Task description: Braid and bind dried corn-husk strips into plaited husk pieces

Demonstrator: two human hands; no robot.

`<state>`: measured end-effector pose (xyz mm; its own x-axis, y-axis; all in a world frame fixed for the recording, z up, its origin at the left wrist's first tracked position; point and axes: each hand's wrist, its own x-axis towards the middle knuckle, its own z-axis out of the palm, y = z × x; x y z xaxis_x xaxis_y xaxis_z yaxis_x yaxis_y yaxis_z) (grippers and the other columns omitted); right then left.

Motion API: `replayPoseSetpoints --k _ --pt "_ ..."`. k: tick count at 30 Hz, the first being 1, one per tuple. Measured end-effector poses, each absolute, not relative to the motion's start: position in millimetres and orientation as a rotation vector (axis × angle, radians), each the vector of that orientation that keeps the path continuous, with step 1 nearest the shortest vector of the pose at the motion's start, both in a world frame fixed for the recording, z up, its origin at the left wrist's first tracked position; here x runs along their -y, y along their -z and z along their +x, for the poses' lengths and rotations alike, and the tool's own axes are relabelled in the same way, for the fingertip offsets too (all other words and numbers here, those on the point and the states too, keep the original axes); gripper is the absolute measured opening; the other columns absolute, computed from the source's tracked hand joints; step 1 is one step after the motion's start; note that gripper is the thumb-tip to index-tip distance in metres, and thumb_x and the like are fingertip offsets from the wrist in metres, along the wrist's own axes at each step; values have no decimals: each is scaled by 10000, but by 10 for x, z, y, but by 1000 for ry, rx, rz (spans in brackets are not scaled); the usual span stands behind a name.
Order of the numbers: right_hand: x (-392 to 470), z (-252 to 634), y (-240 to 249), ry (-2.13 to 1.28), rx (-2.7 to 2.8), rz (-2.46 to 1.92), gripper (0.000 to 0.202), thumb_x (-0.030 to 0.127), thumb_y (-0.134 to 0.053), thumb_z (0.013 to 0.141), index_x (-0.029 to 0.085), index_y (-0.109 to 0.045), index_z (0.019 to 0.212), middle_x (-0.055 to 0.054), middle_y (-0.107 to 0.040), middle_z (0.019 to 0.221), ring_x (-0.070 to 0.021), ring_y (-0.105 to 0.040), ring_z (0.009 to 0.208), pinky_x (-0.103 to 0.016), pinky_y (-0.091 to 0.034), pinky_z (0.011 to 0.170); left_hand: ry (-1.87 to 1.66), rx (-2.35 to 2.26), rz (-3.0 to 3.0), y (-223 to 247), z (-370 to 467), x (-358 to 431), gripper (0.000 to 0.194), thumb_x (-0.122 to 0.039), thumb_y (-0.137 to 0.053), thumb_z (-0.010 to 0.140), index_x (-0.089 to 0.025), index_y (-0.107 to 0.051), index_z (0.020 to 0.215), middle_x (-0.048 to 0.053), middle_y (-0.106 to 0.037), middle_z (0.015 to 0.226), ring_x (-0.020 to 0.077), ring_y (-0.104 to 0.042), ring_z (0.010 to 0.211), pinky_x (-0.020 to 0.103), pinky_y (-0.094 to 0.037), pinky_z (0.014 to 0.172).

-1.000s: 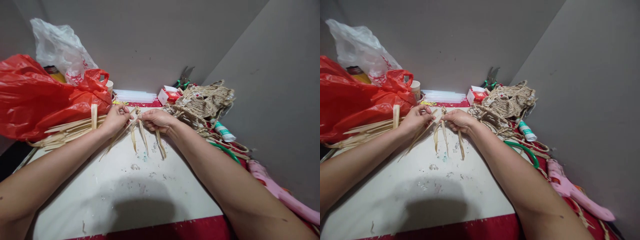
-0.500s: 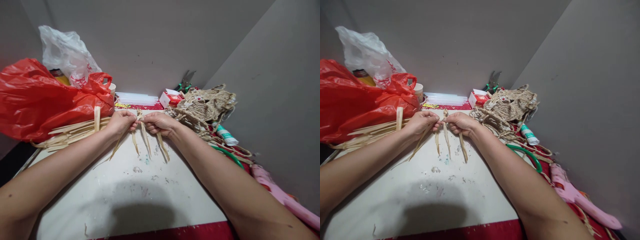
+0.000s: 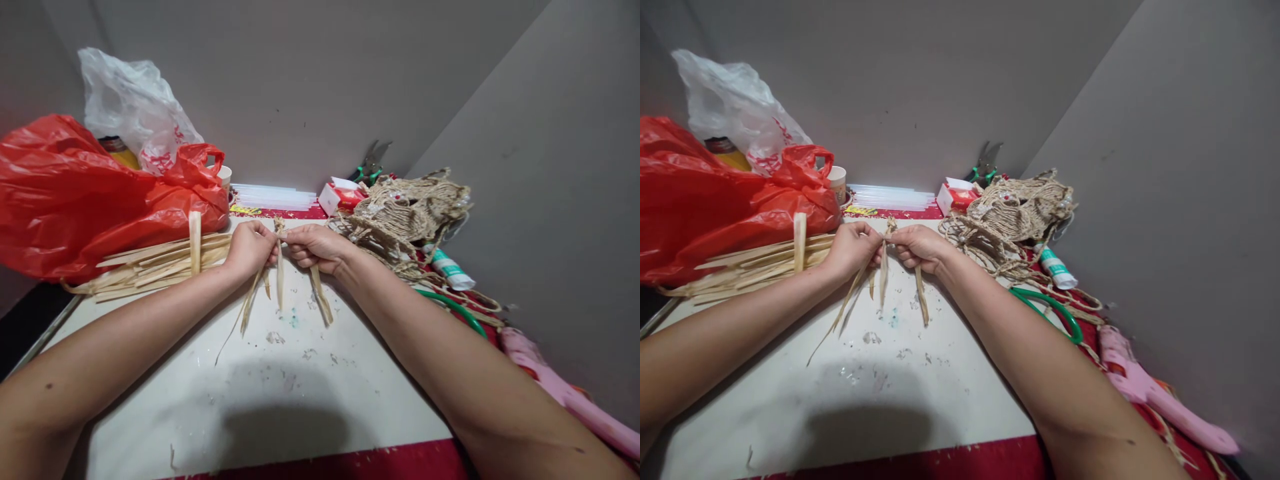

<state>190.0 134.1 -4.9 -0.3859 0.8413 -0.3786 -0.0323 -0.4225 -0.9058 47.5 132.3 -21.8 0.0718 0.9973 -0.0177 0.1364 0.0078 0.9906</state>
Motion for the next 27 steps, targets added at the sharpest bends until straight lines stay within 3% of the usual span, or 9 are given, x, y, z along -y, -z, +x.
replayPoseSetpoints --k 6,12,16,22,27 --pt "-1331 1891 61 -1810 1100 -1231 291 161 -599 780 163 -375 594 100 -270 422 -6 -178 336 -120 -117 327 -1151 -1314 1746 272 460 -1273 72 -179 -511 688 -169 -536 622 -20 -551 490 102 -506 470 195 -365 469" --pt "-1336 1923 31 -1786 1088 -1261 281 116 -573 769 170 -362 591 103 -245 415 -9 -154 336 -117 -128 311 -1126 -1221 1945 208 393 -1258 183 -196 -474 712 -150 -640 650 -7 -584 585 110 -506 575 209 -390 570" --pt "-1351 1943 9 -1848 1108 -1238 287 100 -547 771 173 -347 579 106 -228 419 -7 -126 342 -109 -130 301 -1238 -1220 1755 169 373 -1414 83 -141 -520 679 -149 -602 687 -2 -603 664 101 -521 618 206 -417 618" --pt "-1344 1936 -26 -1913 1127 -1273 179 102 -518 774 134 -443 614 107 -242 412 -4 -138 326 -96 -132 284 -759 -953 1144 126 414 -1474 112 -41 -475 681 -114 -555 705 48 -579 613 115 -559 532 241 -473 549" --pt "-1359 1946 -19 -1916 1114 -1289 186 116 -555 740 138 -430 604 107 -263 407 1 -152 308 -92 -127 276 -682 -859 1036 66 414 -1469 138 19 -455 669 -73 -558 667 70 -580 645 106 -569 561 237 -508 573"
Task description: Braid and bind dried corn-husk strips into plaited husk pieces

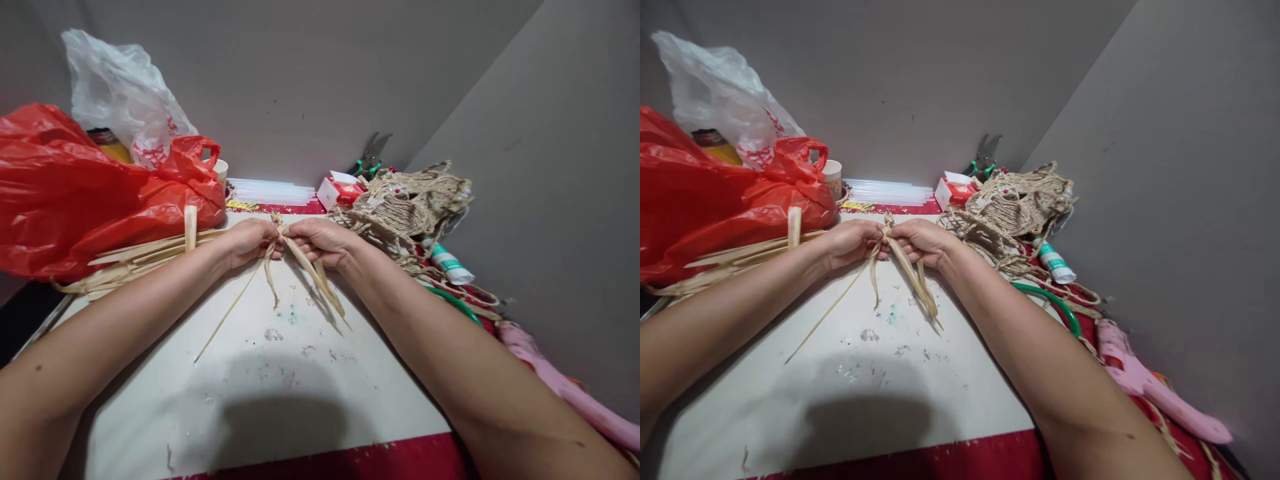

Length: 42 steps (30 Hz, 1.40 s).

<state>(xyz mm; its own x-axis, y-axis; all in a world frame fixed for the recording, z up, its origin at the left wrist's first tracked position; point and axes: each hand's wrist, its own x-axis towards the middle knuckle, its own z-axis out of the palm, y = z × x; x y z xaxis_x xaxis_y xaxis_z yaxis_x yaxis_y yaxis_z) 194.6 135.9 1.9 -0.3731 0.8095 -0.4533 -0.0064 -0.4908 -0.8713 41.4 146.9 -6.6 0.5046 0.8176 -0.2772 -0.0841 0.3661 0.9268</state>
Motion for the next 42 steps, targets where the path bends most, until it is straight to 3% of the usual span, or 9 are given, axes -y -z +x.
replayPoseSetpoints --k 8,12,16,27,35,42 --pt "-1367 1967 -51 -1925 1127 -1271 200 133 -550 743 152 -410 601 119 -213 414 -4 -100 335 -98 -108 276 -667 -958 1140 64 435 -1511 147 -4 -497 734 -111 -519 635 24 -552 556 67 -509 464 202 -470 515" --pt "-1340 1954 -72 -1880 1211 -1324 141 126 -539 750 126 -470 627 114 -223 415 -6 -105 341 -111 -101 289 -602 -1062 1270 32 438 -1459 161 -75 -468 770 -150 -483 628 -28 -450 454 36 -330 322 163 -227 338" --pt "-1335 1968 -42 -1806 1295 -1343 189 120 -547 734 142 -440 579 100 -256 415 -12 -154 339 -134 -120 310 -541 -1118 1313 6 410 -1468 136 -134 -471 757 -157 -499 626 -65 -315 415 30 -213 299 191 -102 334" --pt "-1323 1982 31 -1414 1714 -1456 202 235 -569 768 168 -479 600 76 -313 423 -44 -227 354 -210 -129 365 -347 -1024 1123 -41 339 -1515 264 -188 -486 735 -189 -332 521 -81 -216 426 26 -125 329 189 -50 346" --pt "-1251 1890 -39 -946 1995 -1637 250 285 -589 751 150 -477 573 65 -321 487 -55 -252 452 -223 -185 440 -479 -1066 1184 23 374 -1471 172 -120 -493 734 -135 -496 563 -82 -233 382 21 -159 315 190 -81 358" --pt "-1256 1990 -117 -893 2169 -1617 174 288 -577 770 127 -640 744 8 -536 610 -95 -408 543 -223 -301 516 -569 -1171 1318 50 425 -1405 209 -135 -495 736 -144 -508 528 -70 -289 354 32 -196 280 213 -122 338"
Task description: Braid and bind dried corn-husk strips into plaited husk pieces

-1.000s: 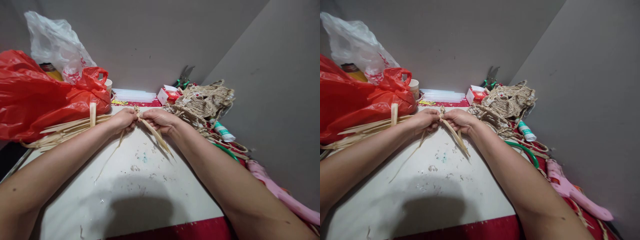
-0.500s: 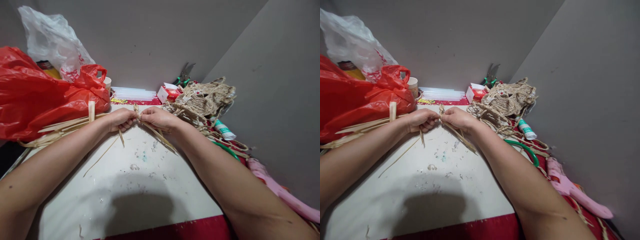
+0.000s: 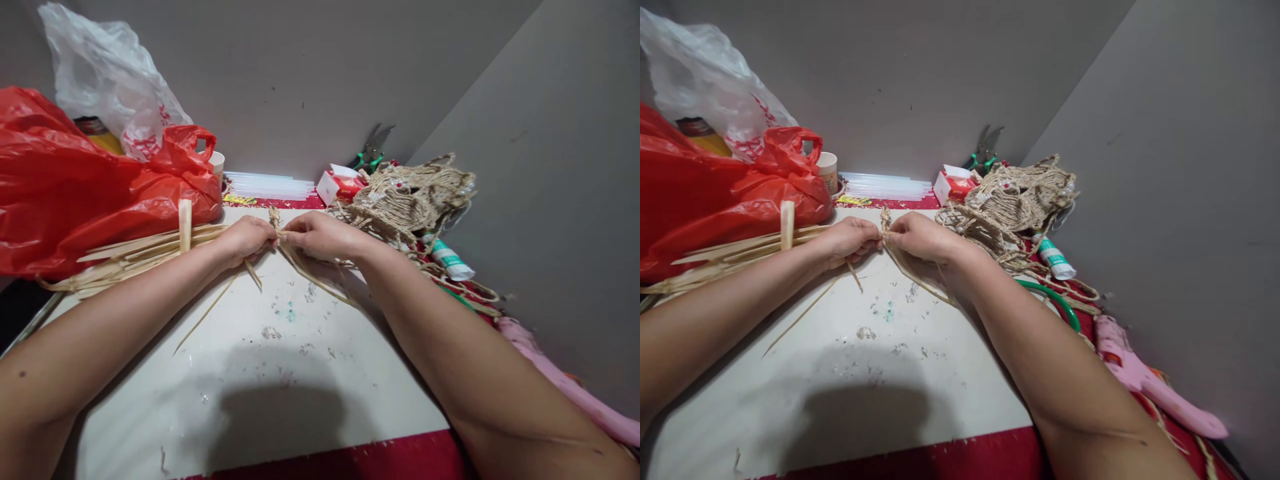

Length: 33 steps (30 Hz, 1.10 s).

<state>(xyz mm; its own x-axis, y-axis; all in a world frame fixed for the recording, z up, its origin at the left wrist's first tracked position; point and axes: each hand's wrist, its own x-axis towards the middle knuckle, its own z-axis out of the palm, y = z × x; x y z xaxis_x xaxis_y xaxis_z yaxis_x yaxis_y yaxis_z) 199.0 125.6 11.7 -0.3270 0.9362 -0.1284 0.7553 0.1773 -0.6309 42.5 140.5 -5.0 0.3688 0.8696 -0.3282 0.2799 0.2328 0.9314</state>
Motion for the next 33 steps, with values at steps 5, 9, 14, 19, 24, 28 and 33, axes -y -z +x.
replayPoseSetpoints --k 5,9,14,19,24,28,33 --pt "-1259 2066 -216 -830 2140 -1714 139 245 -608 749 132 -635 672 -15 -553 577 -107 -435 526 -233 -303 509 -571 -1190 1373 61 436 -1393 217 -161 -503 734 -152 -511 518 -68 -290 338 42 -208 275 222 -127 339" --pt "-1194 2007 -285 -772 2179 -1715 181 225 -575 767 138 -626 616 -2 -503 512 -103 -400 489 -241 -280 497 -587 -1196 1377 77 434 -1390 191 -157 -509 721 -151 -529 531 -68 -298 335 42 -205 276 223 -126 341" --pt "-1094 1823 -215 -692 2349 -1689 214 227 -493 805 137 -612 652 -32 -540 565 -124 -440 533 -243 -294 523 -639 -1131 1334 92 409 -1388 241 -119 -488 695 -170 -425 468 -71 -280 344 38 -207 283 220 -124 336" --pt "-1062 1709 -74 -439 2446 -1693 228 208 -423 833 130 -629 775 -113 -638 739 -174 -524 627 -265 -311 570 -644 -1059 1241 85 385 -1382 282 -142 -499 684 -187 -340 456 -71 -275 362 31 -201 292 214 -97 334" --pt "-892 1616 -108 -399 2570 -1745 210 226 -448 828 139 -634 784 -144 -666 835 -197 -555 658 -278 -309 560 -619 -1006 1237 78 362 -1343 302 -109 -522 699 -177 -352 460 -74 -274 360 23 -211 297 200 -113 340" --pt "-804 1703 -345 -775 2690 -1463 237 242 -522 812 154 -565 596 -69 -610 620 -135 -483 538 -256 -303 532 -609 -969 1198 62 333 -1332 220 -106 -519 746 -155 -469 537 -81 -272 357 26 -183 296 202 -97 341" --pt "-1073 1978 -375 -707 1961 -1575 357 395 -467 884 168 -533 617 -37 -530 550 -113 -455 499 -243 -319 502 -589 -908 1115 36 306 -1356 135 -114 -545 768 -126 -543 634 -94 -244 403 12 -155 329 180 -93 360"
